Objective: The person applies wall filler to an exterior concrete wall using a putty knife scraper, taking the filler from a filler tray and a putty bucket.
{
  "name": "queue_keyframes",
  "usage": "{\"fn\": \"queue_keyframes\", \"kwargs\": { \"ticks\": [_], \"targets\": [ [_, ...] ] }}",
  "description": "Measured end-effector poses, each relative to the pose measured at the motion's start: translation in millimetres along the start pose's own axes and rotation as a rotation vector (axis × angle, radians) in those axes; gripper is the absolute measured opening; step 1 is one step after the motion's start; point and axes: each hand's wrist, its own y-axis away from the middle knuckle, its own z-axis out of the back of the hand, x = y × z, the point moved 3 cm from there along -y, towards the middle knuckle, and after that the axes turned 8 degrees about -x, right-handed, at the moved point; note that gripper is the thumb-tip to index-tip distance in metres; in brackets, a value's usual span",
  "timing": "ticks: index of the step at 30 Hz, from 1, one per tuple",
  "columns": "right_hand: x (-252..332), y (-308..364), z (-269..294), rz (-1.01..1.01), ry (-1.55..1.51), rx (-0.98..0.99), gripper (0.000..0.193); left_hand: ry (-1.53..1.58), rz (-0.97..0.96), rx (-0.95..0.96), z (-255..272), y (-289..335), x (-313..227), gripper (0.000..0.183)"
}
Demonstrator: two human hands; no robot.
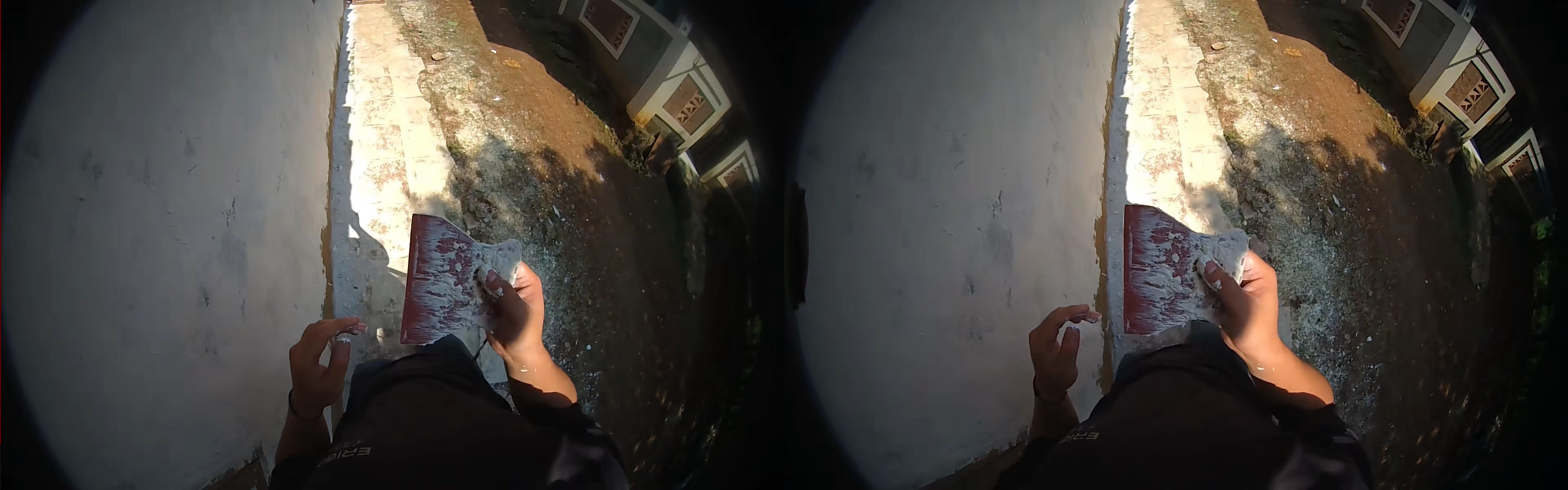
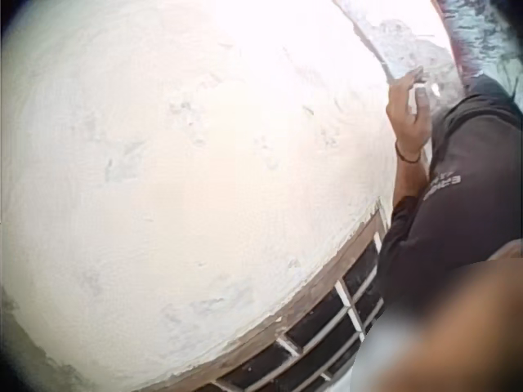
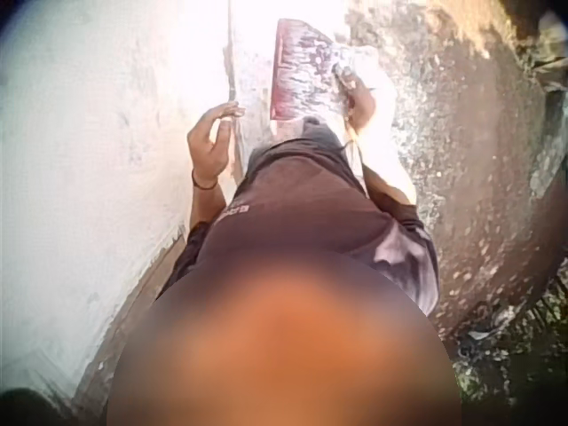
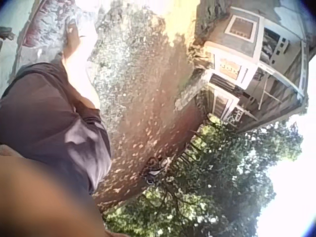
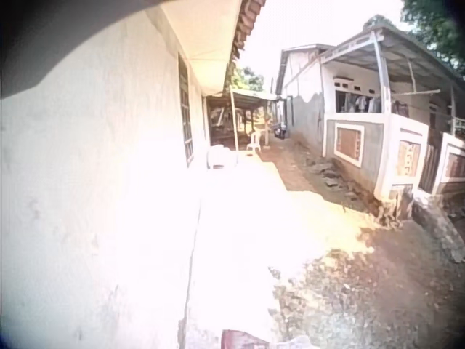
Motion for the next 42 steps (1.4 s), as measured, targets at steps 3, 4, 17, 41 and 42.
{"fn": "queue_keyframes", "kwargs": {
  "ticks": [3, 4, 17, 41, 42],
  "targets": [
    [24.2, -111.0, -65.0, -0.059, 0.06, 0.106, 0.016, 0.018, 0.127, -0.159, 13.2, -82.2, 18.5, 0.027],
    [26.5, -151.3, -83.2, -0.06, 0.08, 0.14, 0.016, 0.059, 0.207, -0.241, 15.3, -110.3, 33.0, 0.026],
    [35.6, -591.3, -203.1, 0.004, 0.025, -0.256, 0.015, 0.118, 0.093, 0.065, -67.0, -652.6, 223.2, 0.023],
    [38.5, -1608.5, -534.1, -0.178, -0.109, 0.369, 0.031, -0.144, 0.536, -0.28, -170.1, -1439.4, 637.4, 0.023],
    [32.3, -1642.7, -546.2, -0.187, -0.132, 0.307, 0.032, -0.048, 0.497, -0.291, -181.3, -1487.2, 656.8, 0.023]
  ]
}}
